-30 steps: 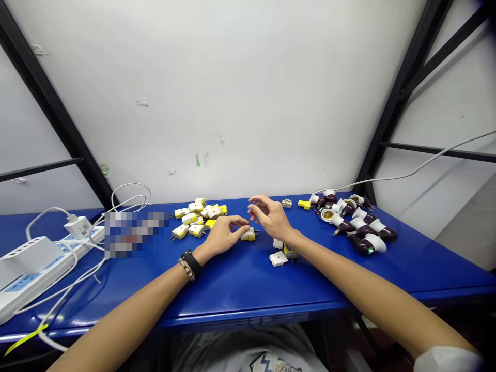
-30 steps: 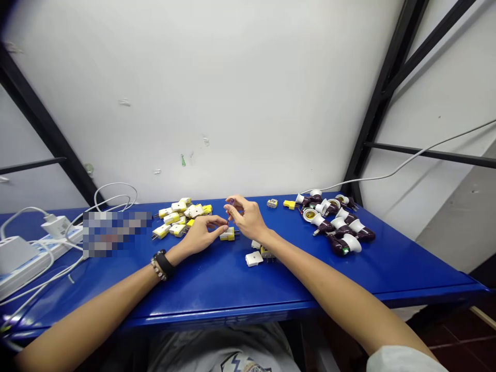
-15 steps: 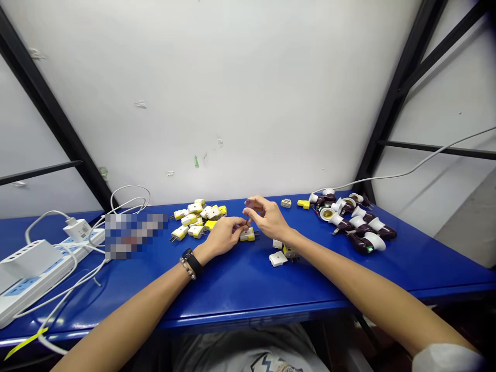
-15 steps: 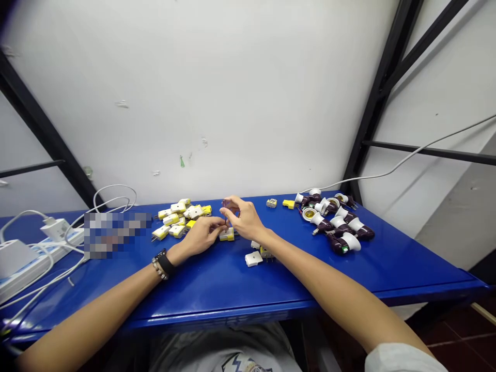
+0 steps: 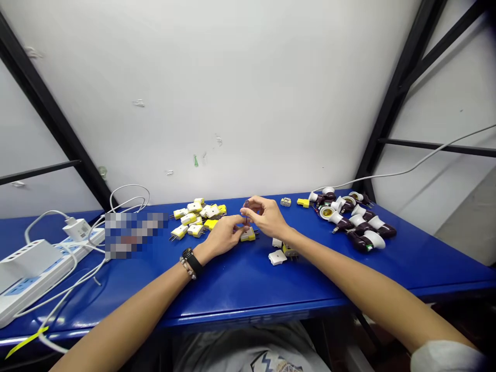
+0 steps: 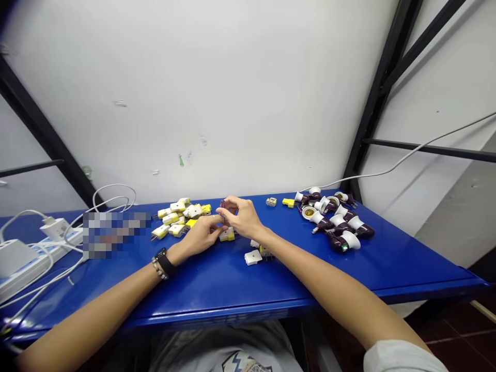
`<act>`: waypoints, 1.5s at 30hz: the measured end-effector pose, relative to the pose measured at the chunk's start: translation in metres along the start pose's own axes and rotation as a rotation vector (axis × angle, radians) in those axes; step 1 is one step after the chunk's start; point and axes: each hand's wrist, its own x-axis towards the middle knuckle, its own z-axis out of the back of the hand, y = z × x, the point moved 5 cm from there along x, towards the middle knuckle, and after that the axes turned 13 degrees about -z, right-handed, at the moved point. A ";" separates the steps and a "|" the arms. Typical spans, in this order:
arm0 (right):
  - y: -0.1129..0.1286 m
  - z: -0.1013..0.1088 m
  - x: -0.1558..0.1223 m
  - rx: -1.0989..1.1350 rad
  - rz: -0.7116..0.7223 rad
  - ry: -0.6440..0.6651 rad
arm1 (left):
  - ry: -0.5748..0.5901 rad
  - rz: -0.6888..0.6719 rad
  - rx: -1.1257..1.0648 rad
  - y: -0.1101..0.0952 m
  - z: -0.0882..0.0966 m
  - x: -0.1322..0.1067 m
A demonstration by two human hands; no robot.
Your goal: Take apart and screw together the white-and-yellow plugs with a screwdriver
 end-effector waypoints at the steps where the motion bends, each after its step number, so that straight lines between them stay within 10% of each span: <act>1: -0.001 0.001 0.001 0.017 -0.005 -0.022 | -0.020 0.016 -0.034 0.001 0.000 0.000; 45: 0.005 0.001 -0.002 0.049 -0.017 0.062 | 0.143 -0.021 0.056 -0.004 0.004 -0.001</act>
